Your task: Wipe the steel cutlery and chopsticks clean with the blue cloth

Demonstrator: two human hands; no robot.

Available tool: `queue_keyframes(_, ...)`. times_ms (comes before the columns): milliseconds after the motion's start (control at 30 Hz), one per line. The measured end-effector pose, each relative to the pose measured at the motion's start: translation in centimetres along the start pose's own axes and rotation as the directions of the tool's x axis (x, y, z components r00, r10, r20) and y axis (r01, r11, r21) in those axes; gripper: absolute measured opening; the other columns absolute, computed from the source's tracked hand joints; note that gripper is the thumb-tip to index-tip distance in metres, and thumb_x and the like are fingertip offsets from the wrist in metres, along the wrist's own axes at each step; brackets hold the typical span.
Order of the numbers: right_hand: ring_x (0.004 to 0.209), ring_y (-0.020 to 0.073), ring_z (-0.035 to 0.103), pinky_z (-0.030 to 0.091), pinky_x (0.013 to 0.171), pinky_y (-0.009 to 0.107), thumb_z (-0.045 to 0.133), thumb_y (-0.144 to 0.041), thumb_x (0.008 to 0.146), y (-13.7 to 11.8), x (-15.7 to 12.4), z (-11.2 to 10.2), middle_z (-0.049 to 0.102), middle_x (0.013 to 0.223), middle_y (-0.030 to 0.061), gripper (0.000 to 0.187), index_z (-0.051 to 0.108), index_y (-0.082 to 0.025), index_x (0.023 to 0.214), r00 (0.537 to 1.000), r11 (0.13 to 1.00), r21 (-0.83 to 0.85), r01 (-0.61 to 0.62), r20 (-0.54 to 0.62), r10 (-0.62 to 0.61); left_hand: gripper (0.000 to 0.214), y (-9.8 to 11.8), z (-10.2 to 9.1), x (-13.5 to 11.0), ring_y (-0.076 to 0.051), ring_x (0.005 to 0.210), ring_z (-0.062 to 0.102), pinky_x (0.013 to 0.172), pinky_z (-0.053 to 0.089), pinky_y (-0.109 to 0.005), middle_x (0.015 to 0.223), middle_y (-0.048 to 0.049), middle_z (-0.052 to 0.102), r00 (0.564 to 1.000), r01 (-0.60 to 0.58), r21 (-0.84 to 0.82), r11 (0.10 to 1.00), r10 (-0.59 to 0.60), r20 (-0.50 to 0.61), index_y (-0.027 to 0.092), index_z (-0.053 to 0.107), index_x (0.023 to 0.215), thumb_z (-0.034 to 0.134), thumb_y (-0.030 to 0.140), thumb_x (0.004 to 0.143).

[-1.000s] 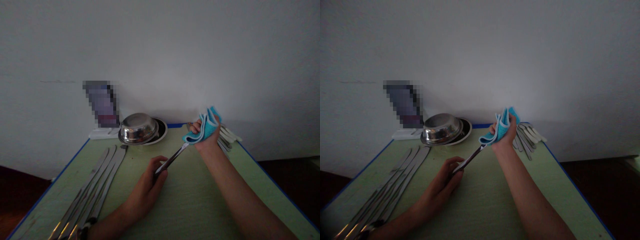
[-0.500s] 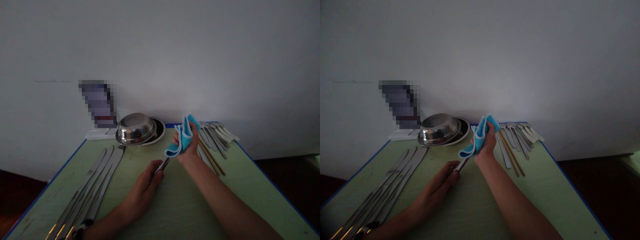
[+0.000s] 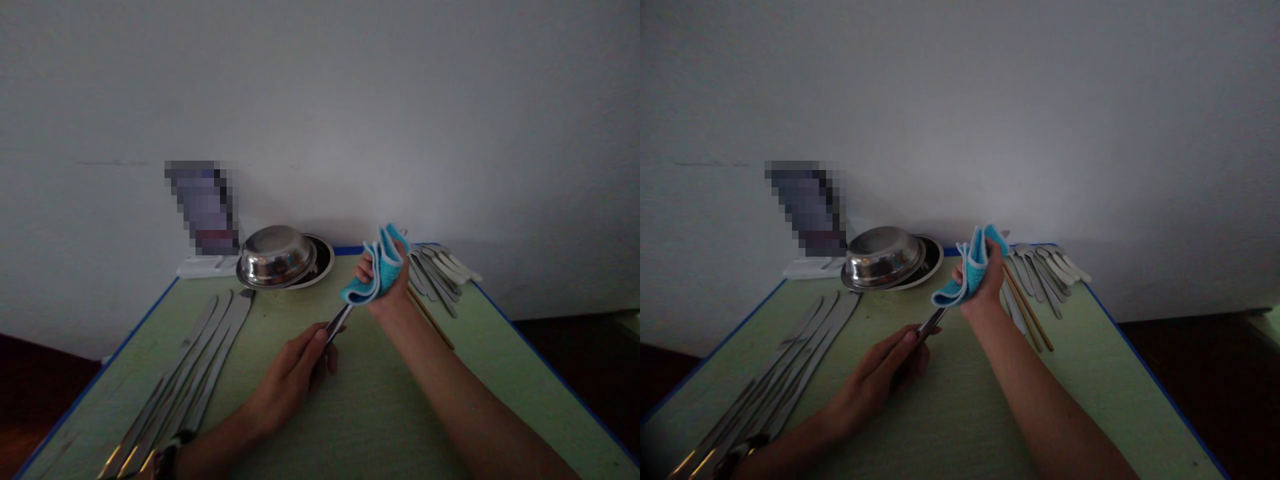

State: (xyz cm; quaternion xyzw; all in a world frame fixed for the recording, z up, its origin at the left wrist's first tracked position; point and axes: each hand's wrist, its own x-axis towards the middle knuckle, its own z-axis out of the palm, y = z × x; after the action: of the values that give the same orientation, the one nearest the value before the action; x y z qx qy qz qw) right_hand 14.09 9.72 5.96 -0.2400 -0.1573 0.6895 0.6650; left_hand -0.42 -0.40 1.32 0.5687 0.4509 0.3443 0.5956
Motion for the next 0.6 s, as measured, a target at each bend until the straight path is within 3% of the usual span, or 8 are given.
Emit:
queue_keyframes(67, 0.028, 0.0041, 0.028, 0.020, 0.028, 0.017, 0.039, -0.037, 0.080, -0.4, 0.0, -0.1, 0.034, 0.037, -0.0079, 0.036, 0.030, -0.021, 0.050, 0.998, 0.998, 0.051, -0.035, 0.044, 0.033, 0.041, 0.0, -0.1, 0.2, -0.007, 0.046, 0.039, 0.041, 0.026, -0.021, 0.070, 0.0006, 0.054, 0.999, 0.023, -0.063, 0.998, -0.020, 0.050, 0.014, 0.053, 0.115, 0.038, 0.044, 0.091)
queue_keyframes(167, 0.030, 0.0037, 0.028, 0.021, 0.030, 0.017, 0.043, -0.040, 0.079, -0.8, 0.2, -0.6, 0.033, 0.040, -0.0084, 0.037, 0.033, -0.020, 0.050, 0.977, 0.994, 0.076, -0.074, 0.203, 0.057, 0.043, 0.1, -0.4, 0.6, -0.005, 0.044, 0.039, 0.041, 0.022, -0.021, 0.072, -0.0001, 0.055, 0.995, 0.072, -0.199, 0.977, -0.057, 0.079, 0.014, 0.055, 0.115, 0.046, 0.045, 0.087)
queue_keyframes(333, 0.031, 0.0045, 0.022, 0.019, 0.030, 0.018, 0.040, -0.046, 0.081, -0.6, 1.4, -2.2, 0.028, 0.042, -0.0103, 0.035, 0.043, -0.021, 0.058, 0.913, 0.987, 0.134, -0.088, 0.407, 0.026, 0.048, -0.1, -0.6, 0.8, -0.006, 0.044, 0.037, 0.043, 0.022, -0.022, 0.062, 0.0024, 0.046, 0.981, 0.181, -0.460, 0.869, -0.128, 0.144, 0.011, 0.061, 0.108, 0.039, 0.049, 0.088)
queue_keyframes(467, 0.031, 0.0046, 0.022, 0.020, 0.030, 0.018, 0.036, -0.046, 0.083, 0.0, 1.7, -2.5, 0.030, 0.042, -0.0104, 0.035, 0.047, -0.021, 0.061, 0.910, 0.980, 0.148, -0.131, 0.409, 0.060, 0.039, -0.1, -0.6, 0.6, -0.006, 0.047, 0.037, 0.045, 0.023, -0.022, 0.060, 0.0044, 0.042, 0.981, 0.158, -0.394, 0.905, -0.100, 0.164, 0.011, 0.060, 0.105, 0.045, 0.043, 0.087)
queue_keyframes(600, 0.033, 0.0041, 0.031, 0.026, 0.033, 0.017, 0.041, -0.047, 0.080, -0.2, 0.8, -1.4, 0.037, 0.044, -0.0089, 0.034, 0.047, -0.019, 0.060, 0.945, 0.983, 0.108, -0.149, 0.308, 0.109, 0.034, 0.3, -0.2, 0.4, -0.006, 0.047, 0.036, 0.045, 0.023, -0.021, 0.061, 0.0058, 0.041, 0.989, 0.105, -0.268, 0.958, -0.073, 0.129, 0.013, 0.055, 0.102, 0.048, 0.042, 0.087)
